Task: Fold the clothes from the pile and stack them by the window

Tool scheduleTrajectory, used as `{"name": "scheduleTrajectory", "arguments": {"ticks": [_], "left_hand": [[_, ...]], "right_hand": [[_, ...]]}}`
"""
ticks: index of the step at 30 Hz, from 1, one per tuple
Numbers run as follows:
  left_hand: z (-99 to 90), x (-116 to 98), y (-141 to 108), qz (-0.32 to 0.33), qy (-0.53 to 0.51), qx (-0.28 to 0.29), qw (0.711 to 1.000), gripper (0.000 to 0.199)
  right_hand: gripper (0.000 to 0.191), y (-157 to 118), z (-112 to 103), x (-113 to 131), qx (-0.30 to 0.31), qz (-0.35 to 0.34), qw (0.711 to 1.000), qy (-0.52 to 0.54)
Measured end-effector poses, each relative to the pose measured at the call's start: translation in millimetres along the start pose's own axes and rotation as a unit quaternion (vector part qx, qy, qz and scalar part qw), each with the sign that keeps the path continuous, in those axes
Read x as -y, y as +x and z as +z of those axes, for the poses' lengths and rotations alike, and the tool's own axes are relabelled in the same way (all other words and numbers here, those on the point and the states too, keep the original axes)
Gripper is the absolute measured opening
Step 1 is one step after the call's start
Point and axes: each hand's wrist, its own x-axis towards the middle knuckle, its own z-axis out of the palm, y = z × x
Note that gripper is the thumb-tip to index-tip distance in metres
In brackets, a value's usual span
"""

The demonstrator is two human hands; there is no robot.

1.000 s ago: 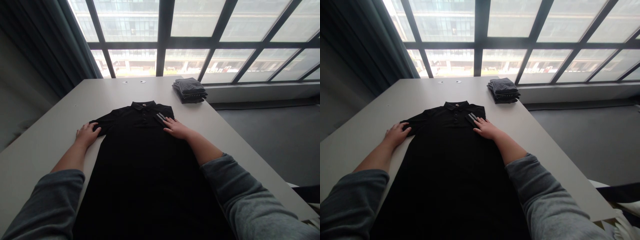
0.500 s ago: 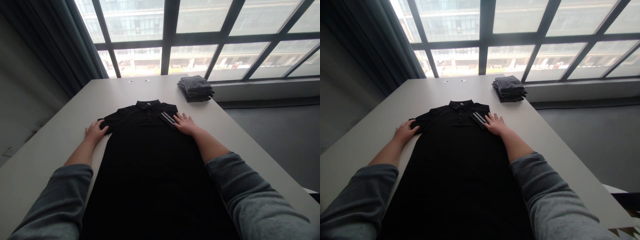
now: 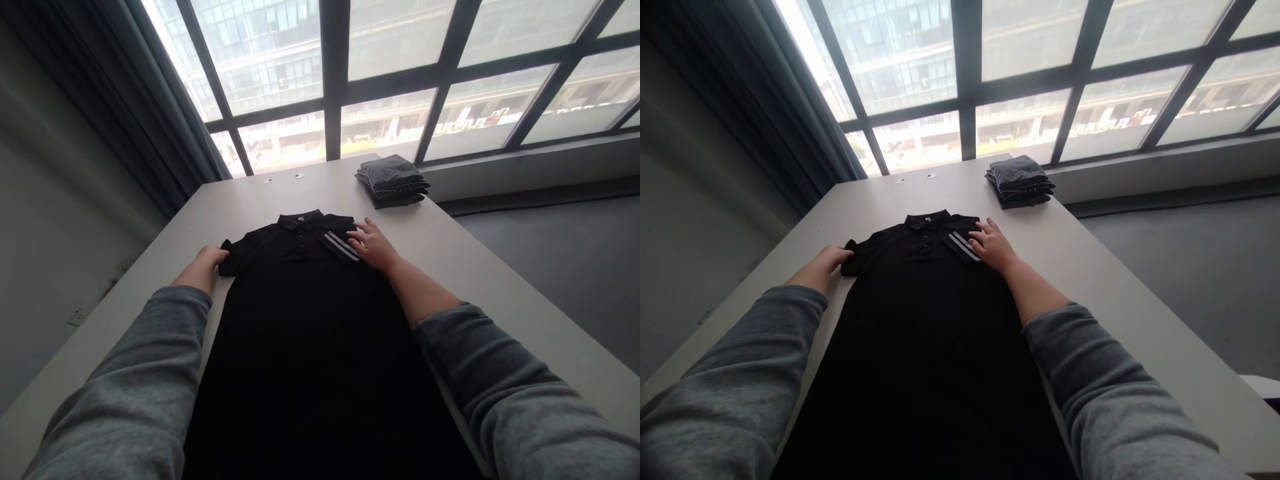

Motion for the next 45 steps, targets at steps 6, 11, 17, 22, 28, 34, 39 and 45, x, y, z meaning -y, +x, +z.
{"name": "scheduleTrajectory", "arguments": {"ticks": [6,11,17,22,28,34,39,45], "left_hand": [[-30.5,-37,-14,0.025,0.029,-0.084,0.996,0.054],[-6.0,-84,-62,0.203,0.115,-0.079,0.969,0.037],[43.9,-118,-100,0.263,0.148,-0.001,0.953,0.033],[57.8,-105,-76,0.239,0.153,-0.028,0.958,0.053],[70.6,-87,-24,0.155,0.193,0.049,0.968,0.069],[78.9,-74,-6,0.103,0.203,0.039,0.973,0.077],[82.7,-80,-2,0.144,0.196,-0.018,0.97,0.078],[97.7,-98,15,0.139,0.158,0.019,0.978,0.081]], "right_hand": [[0.045,1,-1,1,-0.006,0.01,1.0,0.015],[0.043,3,-1,3,0.008,0.005,1.0,0.019],[0.042,2,-1,3,0.008,0.006,1.0,0.014],[0.042,4,3,2,0.005,-0.005,1.0,0.018],[0.04,5,7,-1,0.002,-0.018,0.999,0.033],[0.038,4,8,-5,0.003,-0.009,0.999,0.032],[0.038,5,9,-3,0.013,-0.008,0.999,0.034],[0.04,4,5,0,0.035,-0.001,0.999,0.014]]}}
